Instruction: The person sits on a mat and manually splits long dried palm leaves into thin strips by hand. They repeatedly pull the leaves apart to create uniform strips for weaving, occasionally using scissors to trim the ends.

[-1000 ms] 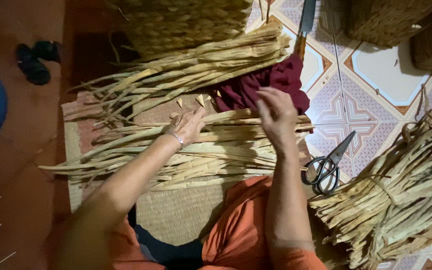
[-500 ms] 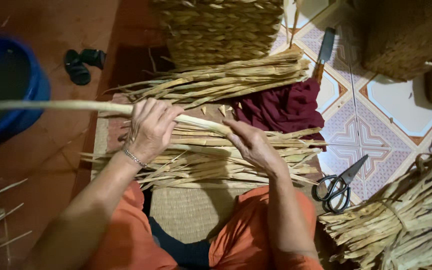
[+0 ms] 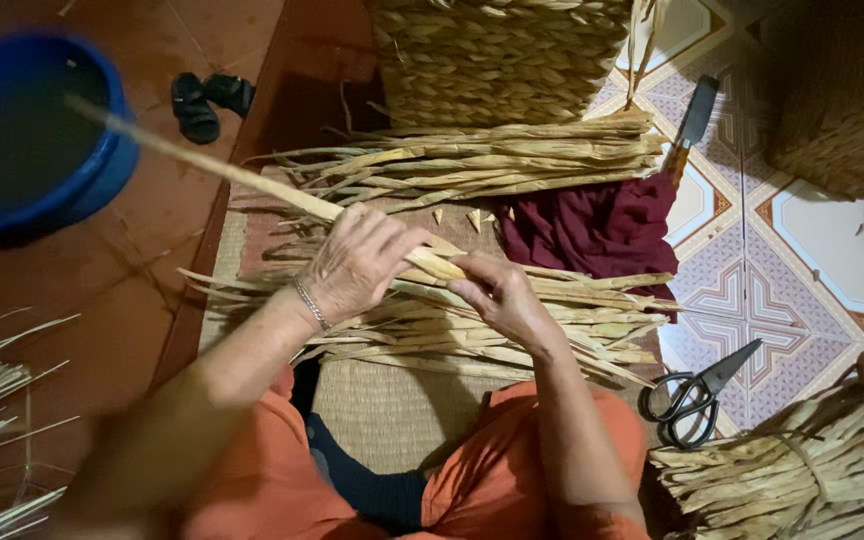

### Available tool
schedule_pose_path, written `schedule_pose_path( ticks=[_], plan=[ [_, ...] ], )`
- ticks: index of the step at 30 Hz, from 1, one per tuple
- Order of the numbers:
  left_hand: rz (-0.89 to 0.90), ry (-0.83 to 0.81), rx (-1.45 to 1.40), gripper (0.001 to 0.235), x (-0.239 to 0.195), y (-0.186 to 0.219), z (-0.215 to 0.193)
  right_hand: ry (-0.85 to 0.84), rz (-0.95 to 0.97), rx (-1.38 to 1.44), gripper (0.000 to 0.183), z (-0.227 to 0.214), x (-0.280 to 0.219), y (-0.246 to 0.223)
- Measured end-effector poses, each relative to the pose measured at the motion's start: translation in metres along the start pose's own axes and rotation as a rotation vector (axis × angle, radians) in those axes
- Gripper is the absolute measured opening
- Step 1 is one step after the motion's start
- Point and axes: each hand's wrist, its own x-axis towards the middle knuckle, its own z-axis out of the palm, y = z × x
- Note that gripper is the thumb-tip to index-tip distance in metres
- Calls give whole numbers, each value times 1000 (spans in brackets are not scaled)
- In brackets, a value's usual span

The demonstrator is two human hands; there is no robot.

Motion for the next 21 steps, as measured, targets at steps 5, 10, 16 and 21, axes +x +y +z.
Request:
schedule_pose_path(
  ticks=[5,10,16,21],
  plan=[
    [-59,32,-86,50,-2,-8,-12,0,-56,-51,39,-6,0,-8],
    [7,87,41,58,8,-4,-25,-21,-69,-60,43,1,3,-15],
    [70,164,45,42,10,-13,-25,-95,-31,-104,11,18,5,-5],
    [15,199,127,18,2,-31,10,119,-117,-176,13,41,7,35]
  ],
)
